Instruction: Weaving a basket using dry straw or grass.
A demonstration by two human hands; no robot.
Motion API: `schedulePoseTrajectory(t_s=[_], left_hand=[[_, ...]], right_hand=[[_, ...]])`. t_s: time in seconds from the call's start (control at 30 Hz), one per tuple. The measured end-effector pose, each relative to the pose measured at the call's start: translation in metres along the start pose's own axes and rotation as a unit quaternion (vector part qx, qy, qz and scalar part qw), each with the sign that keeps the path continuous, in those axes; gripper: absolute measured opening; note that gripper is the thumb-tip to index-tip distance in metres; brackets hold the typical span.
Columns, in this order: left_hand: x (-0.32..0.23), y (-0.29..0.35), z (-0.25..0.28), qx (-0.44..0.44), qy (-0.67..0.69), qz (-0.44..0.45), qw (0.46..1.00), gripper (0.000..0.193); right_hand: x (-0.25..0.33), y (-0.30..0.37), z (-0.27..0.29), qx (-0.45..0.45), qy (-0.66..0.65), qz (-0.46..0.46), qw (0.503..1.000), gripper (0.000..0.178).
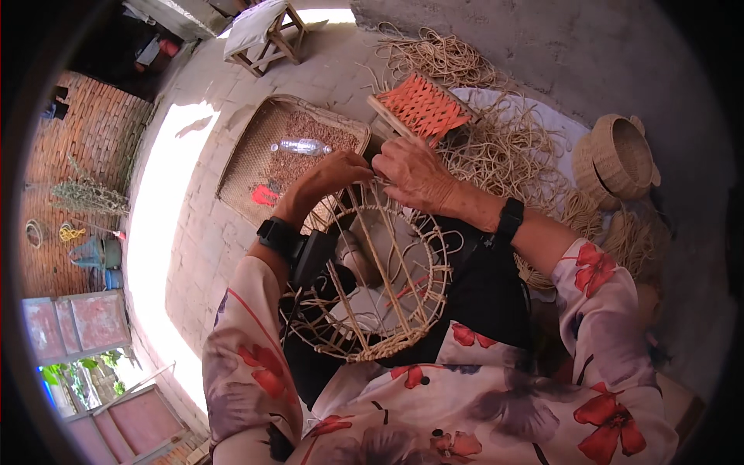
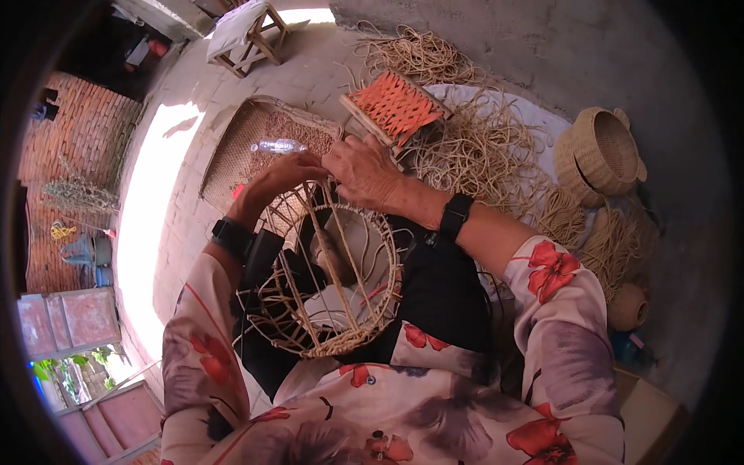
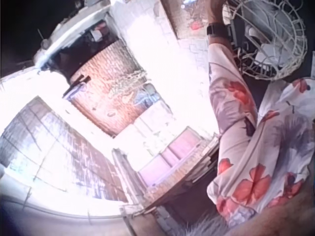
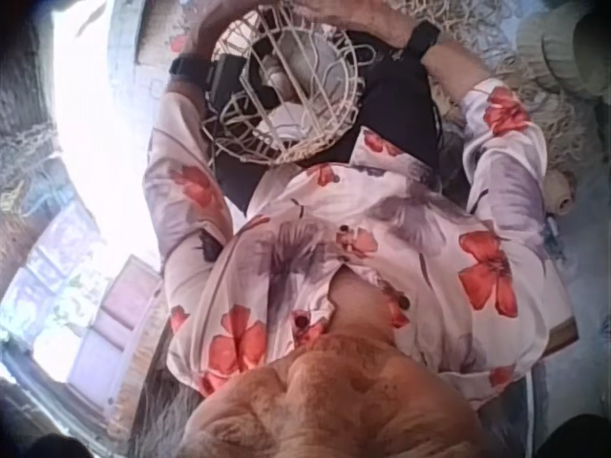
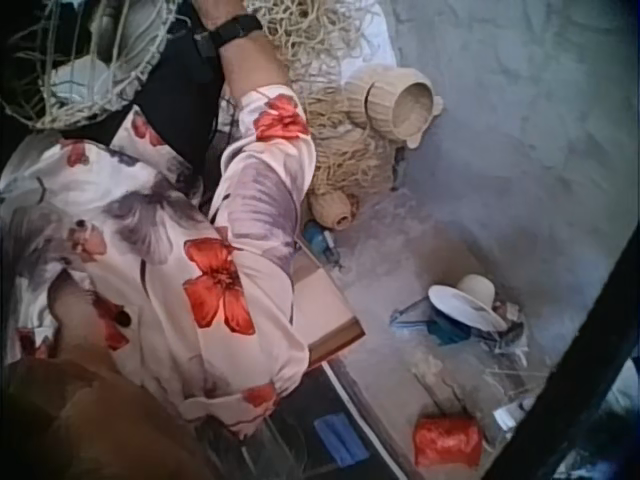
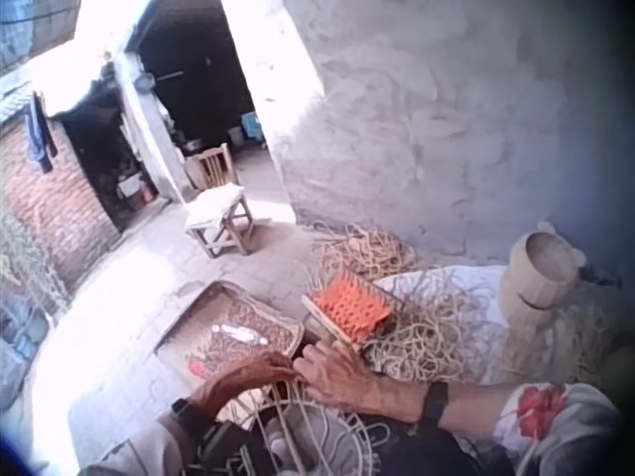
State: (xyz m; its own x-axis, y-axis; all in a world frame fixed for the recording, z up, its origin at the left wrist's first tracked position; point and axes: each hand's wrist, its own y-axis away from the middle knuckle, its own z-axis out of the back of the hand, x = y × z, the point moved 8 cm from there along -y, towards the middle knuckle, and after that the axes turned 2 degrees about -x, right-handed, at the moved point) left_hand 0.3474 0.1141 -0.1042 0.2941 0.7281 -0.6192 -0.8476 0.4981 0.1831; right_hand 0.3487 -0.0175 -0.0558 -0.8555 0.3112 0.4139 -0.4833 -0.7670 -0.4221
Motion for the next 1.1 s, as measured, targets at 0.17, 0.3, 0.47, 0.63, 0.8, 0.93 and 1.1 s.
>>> schedulePoseTrajectory(t_s=[0.17,0.3,0.47,0.63,0.8,0.93,1.1], left_hand=[[-0.003,-0.003,-0.002,-0.018,0.006,-0.098,0.995,0.018],[-0.019,0.001,-0.001,0.09,-0.124,-0.122,0.981,0.024],[-0.02,0.025,0.018,0.023,0.058,0.065,0.996,0.028],[-0.035,0.023,0.016,0.061,0.033,0.006,0.998,0.033],[-0.014,0.016,0.009,0.086,0.07,0.127,0.986,0.03],[-0.023,0.027,0.018,-0.01,0.047,-0.025,0.999,0.03],[-0.016,0.009,0.003,-0.057,-0.029,-0.144,0.988,0.024]], right_hand=[[0.026,-0.008,-0.004,-0.046,0.173,0.098,0.979,0.037],[0.024,-0.014,-0.015,-0.018,0.181,0.093,0.979,0.032],[0.007,-0.02,-0.041,0.084,0.144,-0.005,0.986,0.029],[0.012,-0.013,-0.032,0.009,0.103,0.001,0.995,0.026],[0.024,-0.01,-0.022,-0.023,0.132,0.053,0.99,0.015],[0.025,-0.007,-0.015,-0.004,0.08,0.032,0.996,0.014],[0.033,0.025,-0.002,0.076,-0.025,-0.074,0.994,0.018]])
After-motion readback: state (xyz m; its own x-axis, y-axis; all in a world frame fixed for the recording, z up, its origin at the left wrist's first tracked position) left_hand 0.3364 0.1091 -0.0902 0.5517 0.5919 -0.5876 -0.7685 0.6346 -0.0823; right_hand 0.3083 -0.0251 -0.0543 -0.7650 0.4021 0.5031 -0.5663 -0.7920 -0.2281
